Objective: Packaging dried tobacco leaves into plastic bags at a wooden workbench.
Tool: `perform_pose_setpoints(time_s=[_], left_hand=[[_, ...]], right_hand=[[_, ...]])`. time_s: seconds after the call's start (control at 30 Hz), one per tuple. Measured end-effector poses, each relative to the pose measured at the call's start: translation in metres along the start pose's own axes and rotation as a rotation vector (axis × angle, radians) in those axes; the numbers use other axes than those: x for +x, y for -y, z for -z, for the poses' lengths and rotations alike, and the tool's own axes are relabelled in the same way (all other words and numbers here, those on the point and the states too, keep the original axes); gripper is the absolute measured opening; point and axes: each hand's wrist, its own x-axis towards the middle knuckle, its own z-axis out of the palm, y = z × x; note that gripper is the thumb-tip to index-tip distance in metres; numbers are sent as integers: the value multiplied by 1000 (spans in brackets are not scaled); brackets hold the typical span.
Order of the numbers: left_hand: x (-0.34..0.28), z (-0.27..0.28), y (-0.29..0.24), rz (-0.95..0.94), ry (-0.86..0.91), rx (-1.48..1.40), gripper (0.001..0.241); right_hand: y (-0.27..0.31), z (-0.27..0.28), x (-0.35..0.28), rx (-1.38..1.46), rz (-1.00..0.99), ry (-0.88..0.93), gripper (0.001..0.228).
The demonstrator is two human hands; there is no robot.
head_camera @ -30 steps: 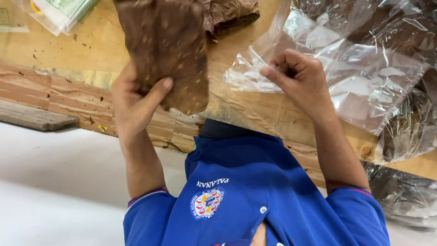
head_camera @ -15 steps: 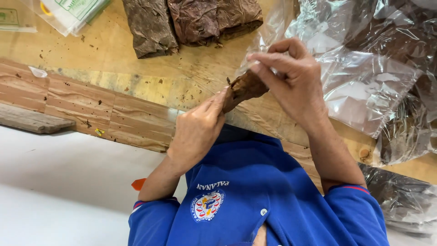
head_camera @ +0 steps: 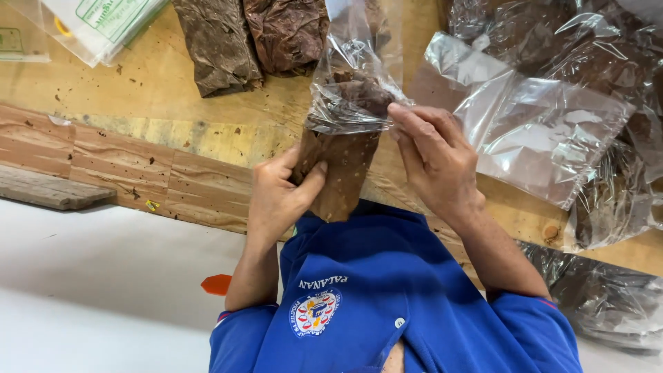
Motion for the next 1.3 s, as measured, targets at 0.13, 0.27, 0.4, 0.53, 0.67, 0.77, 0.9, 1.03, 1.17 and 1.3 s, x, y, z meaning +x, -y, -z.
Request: perform_pose_setpoints(time_s=[0.13,0.27,0.4,0.53,0.67,0.77,0.9,1.03,1.17,1.3], left_hand=[[-1,-5,11,69,1,-240,18],[6,-13,-1,53,-83,-206,3],[8,-23,0,-3,-96,-254,9],[9,-24,15,-7,-166,-488,11],[3,-42,31,9,-186,-518,6],[4,-50,3,22,-149,-504,10],[7,-60,-4,-69,-73,-398,8],[11,-59,-12,-121,6,-276,13],[23,-48,-39,-37,-7,-323,39],[40,-46,-45,-202,-53,-284,38]], right_hand=[[-5,-8,3,42,63,-82,17],[10,-11,0,-69,217,-38,21],[35,-16,22,-33,347,6,20],[20,-7,15,164,288,24,17],[5,3,-14,334,15,8,14],[-13,-6,-26,703,-516,-261,53],[-9,-20,-33,824,-627,-98,65],[-11,-42,-53,1148,-884,-384,23],[-9,-42,-46,1112,-1071,-562,17],[9,-23,-28,1170,-1128,-585,16]])
